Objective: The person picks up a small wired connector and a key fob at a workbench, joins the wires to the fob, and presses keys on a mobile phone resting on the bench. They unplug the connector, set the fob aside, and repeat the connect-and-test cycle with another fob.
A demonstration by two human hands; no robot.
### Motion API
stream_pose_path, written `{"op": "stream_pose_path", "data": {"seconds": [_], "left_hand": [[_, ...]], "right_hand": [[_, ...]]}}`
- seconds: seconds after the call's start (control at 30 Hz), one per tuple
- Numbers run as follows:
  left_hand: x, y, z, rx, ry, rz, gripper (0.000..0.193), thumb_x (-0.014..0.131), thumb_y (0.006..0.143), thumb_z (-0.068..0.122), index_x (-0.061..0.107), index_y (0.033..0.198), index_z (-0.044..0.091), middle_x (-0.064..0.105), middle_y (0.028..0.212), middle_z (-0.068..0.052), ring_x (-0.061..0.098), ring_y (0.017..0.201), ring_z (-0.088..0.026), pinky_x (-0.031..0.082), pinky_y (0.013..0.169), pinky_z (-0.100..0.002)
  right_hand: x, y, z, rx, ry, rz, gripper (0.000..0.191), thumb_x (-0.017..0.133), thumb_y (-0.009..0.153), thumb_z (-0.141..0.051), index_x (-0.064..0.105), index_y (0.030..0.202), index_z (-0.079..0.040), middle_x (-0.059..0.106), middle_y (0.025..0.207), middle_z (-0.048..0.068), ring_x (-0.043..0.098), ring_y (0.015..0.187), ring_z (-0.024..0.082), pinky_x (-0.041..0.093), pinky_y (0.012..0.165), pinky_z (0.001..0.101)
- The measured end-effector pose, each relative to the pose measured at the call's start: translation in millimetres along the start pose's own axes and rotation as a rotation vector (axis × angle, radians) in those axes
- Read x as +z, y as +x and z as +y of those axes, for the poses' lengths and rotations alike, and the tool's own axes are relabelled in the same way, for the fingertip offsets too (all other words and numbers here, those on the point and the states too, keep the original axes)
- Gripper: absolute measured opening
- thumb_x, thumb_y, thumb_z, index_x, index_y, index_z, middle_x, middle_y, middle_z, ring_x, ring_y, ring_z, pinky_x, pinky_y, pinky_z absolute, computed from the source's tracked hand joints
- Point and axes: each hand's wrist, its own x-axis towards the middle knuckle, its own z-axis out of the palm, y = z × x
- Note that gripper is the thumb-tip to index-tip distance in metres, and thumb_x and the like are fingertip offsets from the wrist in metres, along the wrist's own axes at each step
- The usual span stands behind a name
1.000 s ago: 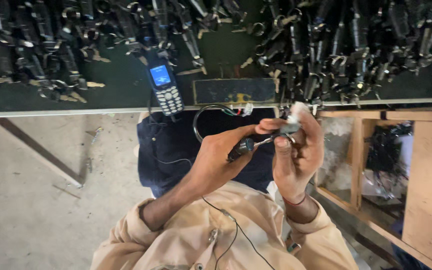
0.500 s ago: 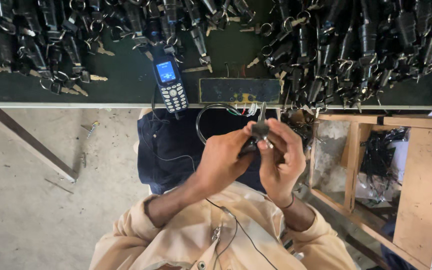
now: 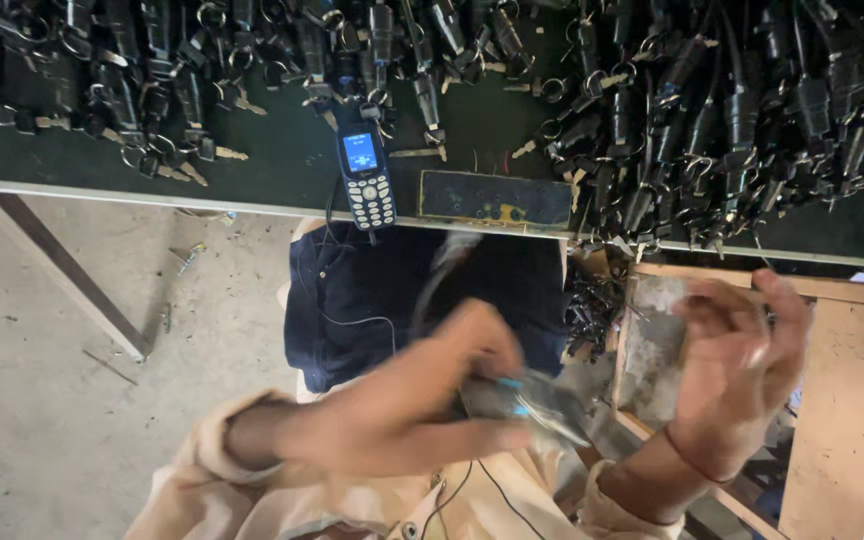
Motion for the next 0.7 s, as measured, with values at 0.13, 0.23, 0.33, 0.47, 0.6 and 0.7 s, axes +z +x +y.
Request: {"op": "stream_pose_path", "data": {"seconds": [0.13,0.23,0.33,0.47,0.6,0.7], "left_hand": [[-24,-23,20,0.21,-0.113,0.31,0.036,0.073,0.1,0.002,0.05,0.127,0.008,0.061,0.113,-0.01,0.061,0.098,-0.017,0.054,0.087,-0.035],[-43,-42,32,0.253,0.064,0.615,0.034,0.071,0.086,0.005,0.064,0.118,0.012,0.063,0.117,-0.011,0.068,0.108,-0.021,0.061,0.08,-0.036],[-72,-48,31,0.589,1.069,0.941,0.027,0.076,0.091,0.002,0.075,0.114,0.015,0.044,0.126,-0.011,0.052,0.113,-0.03,0.049,0.088,-0.039],[-120,-38,17,0.553,1.363,0.985,0.026,0.082,0.105,0.003,0.077,0.129,0.013,0.034,0.131,-0.008,0.049,0.115,-0.028,0.057,0.087,-0.028],[-151,-19,-1,0.609,1.258,0.996,0.033,0.075,0.105,-0.005,0.077,0.136,0.007,0.036,0.134,-0.008,0.058,0.106,-0.016,0.056,0.084,-0.024],[-150,-14,-12,0.781,1.109,1.078,0.027,0.077,0.105,-0.005,0.072,0.129,0.004,0.041,0.127,-0.008,0.059,0.102,-0.016,0.056,0.082,-0.026]], "right_hand": [[-18,1,14,0.073,0.003,0.041,0.028,0.061,0.121,-0.013,0.051,0.14,0.004,0.069,0.117,0.018,0.064,0.101,0.02,0.053,0.093,0.0315],[-16,3,22,0.099,-0.001,0.013,0.026,0.061,0.12,-0.012,0.053,0.138,0.005,0.07,0.11,0.017,0.062,0.094,0.019,0.051,0.087,0.0306],[-10,6,24,0.095,-0.029,0.027,0.028,0.062,0.12,-0.011,0.053,0.14,0.006,0.069,0.107,0.017,0.063,0.094,0.019,0.048,0.082,0.0302],[1,11,22,0.053,-0.115,0.039,0.027,0.063,0.119,-0.013,0.054,0.137,0.006,0.068,0.1,0.015,0.061,0.089,0.018,0.047,0.079,0.029],[11,10,21,0.025,-0.22,0.056,0.027,0.064,0.118,-0.014,0.055,0.133,0.006,0.066,0.095,0.014,0.06,0.085,0.018,0.046,0.079,0.0284],[15,9,21,0.03,-0.278,0.079,0.025,0.064,0.117,-0.014,0.057,0.129,0.006,0.066,0.094,0.014,0.06,0.084,0.018,0.047,0.08,0.0286]]}}
